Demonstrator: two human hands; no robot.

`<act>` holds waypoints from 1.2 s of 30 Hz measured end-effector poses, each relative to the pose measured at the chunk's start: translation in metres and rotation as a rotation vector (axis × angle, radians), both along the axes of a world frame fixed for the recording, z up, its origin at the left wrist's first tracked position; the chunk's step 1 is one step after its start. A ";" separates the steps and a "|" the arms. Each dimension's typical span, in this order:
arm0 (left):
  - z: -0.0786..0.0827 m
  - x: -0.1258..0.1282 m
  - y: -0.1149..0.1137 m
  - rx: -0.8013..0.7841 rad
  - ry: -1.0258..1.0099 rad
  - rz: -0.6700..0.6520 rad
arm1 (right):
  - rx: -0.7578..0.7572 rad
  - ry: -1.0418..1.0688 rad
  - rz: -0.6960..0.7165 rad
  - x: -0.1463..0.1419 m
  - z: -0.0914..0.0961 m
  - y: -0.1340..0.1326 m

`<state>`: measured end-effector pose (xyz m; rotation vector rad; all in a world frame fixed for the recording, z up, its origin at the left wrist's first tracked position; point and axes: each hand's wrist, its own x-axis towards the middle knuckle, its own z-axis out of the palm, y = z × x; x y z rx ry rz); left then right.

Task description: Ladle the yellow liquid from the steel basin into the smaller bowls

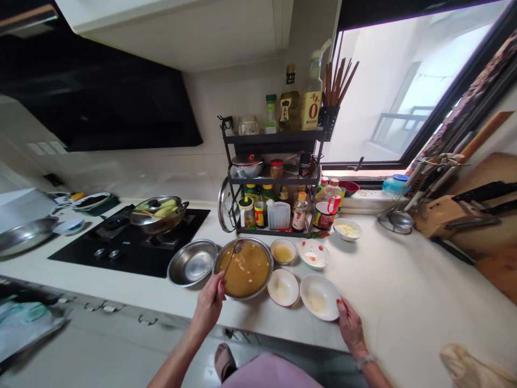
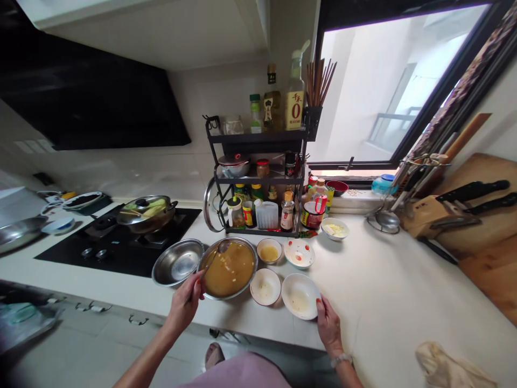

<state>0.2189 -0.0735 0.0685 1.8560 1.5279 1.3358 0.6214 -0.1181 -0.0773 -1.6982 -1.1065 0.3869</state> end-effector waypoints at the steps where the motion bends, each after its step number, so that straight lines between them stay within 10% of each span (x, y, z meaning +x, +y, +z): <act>1: -0.001 0.001 0.000 0.017 0.016 -0.010 | -0.002 0.007 -0.001 0.000 -0.001 0.000; 10: -0.001 0.055 0.027 -0.216 -0.395 -0.070 | -0.018 0.073 0.008 -0.001 -0.004 0.000; 22: -0.024 0.118 0.068 -0.193 -0.120 -0.230 | 0.021 0.066 0.030 -0.004 0.001 0.000; 36: -0.013 0.120 0.075 -0.498 -0.831 0.006 | 0.010 0.069 0.044 -0.005 0.006 -0.002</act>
